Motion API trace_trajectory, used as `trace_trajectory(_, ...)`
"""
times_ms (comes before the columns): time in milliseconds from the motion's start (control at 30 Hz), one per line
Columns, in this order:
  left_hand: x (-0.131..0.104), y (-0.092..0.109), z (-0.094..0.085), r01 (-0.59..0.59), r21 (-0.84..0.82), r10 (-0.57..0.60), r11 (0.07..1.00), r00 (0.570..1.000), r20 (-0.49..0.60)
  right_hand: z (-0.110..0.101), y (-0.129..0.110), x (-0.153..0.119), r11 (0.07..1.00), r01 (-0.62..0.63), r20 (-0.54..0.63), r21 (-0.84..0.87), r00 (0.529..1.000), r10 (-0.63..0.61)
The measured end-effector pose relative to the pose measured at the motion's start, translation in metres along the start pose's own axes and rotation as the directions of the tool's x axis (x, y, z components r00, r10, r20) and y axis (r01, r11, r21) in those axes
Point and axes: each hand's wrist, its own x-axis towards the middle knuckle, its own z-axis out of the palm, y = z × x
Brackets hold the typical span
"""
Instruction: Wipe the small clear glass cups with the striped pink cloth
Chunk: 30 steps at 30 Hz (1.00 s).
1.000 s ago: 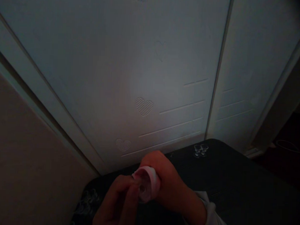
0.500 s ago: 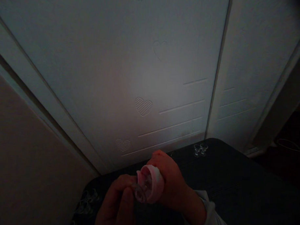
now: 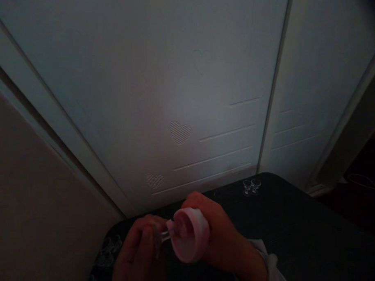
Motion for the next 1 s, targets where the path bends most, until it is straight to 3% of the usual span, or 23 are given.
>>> trace_trajectory(33, 0.003, 0.001, -0.004, 0.030, 0.016, -0.032, 0.999, 0.995, 0.097, -0.001, -0.001, 0.000, 1.000, -0.003, 0.030, 0.023, 1.000, 0.002)
trace_trajectory(67, 0.005, 0.001, -0.008, 0.040, 0.028, -0.043, 0.999, 0.992, 0.117, -0.003, -0.001, 0.000, 0.999, -0.003, 0.059, 0.054, 0.998, 0.000)
trace_trajectory(200, 0.007, -0.001, -0.016, 0.074, 0.075, -0.080, 0.994, 0.993, 0.087, -0.004, 0.000, -0.002, 0.982, -0.004, 0.119, 0.187, 0.993, -0.018)
trace_trajectory(367, 0.002, -0.003, -0.011, 0.106, -0.025, -0.107, 0.994, 0.994, -0.003, 0.001, 0.002, -0.005, 0.948, -0.048, 0.034, 0.316, 0.999, 0.040)
trace_trajectory(500, 0.000, -0.005, -0.007, 0.062, -0.082, -0.060, 0.995, 0.998, 0.023, 0.002, 0.001, -0.007, 0.901, -0.125, 0.016, 0.416, 0.991, 0.130)
trace_trajectory(667, -0.007, -0.005, 0.000, 0.073, -0.110, -0.074, 0.991, 0.997, 0.002, 0.005, 0.002, -0.007, 0.806, -0.186, -0.010, 0.562, 0.973, 0.232)
trace_trajectory(1000, -0.010, -0.003, 0.005, 0.095, -0.004, -0.095, 0.995, 0.995, 0.009, 0.018, 0.005, -0.004, 0.571, -0.156, -0.119, 0.806, 0.902, 0.415)
